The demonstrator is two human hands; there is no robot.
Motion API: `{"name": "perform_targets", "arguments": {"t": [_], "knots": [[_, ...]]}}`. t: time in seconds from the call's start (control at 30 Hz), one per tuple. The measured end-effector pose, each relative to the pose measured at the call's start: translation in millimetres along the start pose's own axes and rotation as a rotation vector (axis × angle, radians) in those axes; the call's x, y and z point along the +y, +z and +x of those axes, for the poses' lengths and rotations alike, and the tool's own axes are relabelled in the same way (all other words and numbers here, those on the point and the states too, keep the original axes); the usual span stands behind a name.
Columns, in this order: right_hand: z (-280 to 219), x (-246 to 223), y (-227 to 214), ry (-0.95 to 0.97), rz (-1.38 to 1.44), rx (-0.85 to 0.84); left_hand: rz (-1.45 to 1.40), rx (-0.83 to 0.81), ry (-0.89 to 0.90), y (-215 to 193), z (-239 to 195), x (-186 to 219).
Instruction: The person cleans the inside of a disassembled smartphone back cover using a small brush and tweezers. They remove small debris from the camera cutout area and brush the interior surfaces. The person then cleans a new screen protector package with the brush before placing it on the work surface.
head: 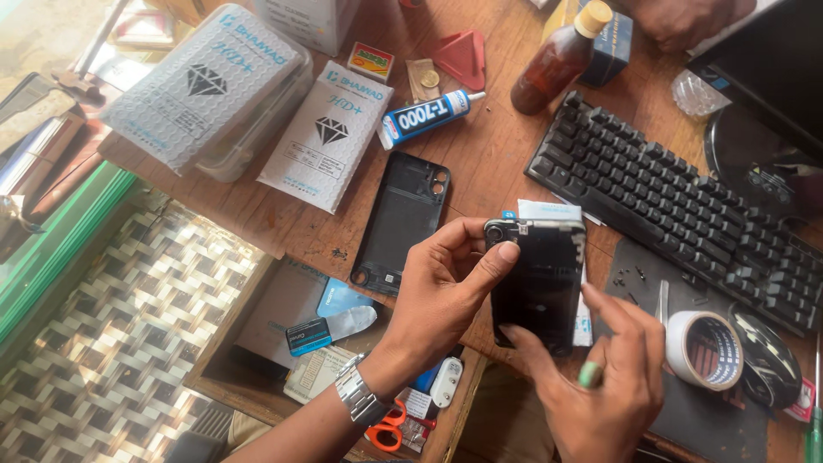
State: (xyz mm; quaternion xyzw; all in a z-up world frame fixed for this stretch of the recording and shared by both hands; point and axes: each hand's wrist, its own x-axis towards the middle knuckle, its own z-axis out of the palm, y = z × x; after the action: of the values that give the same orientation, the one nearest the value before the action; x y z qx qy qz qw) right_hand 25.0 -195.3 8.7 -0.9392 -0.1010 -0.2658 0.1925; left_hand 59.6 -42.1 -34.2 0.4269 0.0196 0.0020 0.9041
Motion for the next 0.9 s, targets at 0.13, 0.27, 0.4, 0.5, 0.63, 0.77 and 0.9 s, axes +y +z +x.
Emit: {"name": "perform_targets", "arguments": {"t": [0.13,0.27,0.4,0.5,0.63,0.77,0.9], "knots": [[-18,15,-1,0.185,0.233,-0.094,-0.116,-0.058,-0.021,-6,-1,1],[-40,31,2,0.087,0.391,-0.069,-0.421,-0.143,-0.121,-3,0,0],[-47,42,4,0.205,0.76,-0.276,-0.742,-0.26,-0.229,-6,-2,3],[-45,43,13,0.424,0.825,-0.426,-0.899,-0.321,-0.261,-10,0,3],[-35,36,27,0.768,0.904,-0.577,-1.001,-0.369,-0.355,-13,6,3],[-27,23,31,0.941,0.969,-0.572,-0.788,-0.185,-0.434,-19,13,9],[-17,11,38,1.066,1.048,-0.498,-0.478,0.007,-0.475,-33,24,23]]}}
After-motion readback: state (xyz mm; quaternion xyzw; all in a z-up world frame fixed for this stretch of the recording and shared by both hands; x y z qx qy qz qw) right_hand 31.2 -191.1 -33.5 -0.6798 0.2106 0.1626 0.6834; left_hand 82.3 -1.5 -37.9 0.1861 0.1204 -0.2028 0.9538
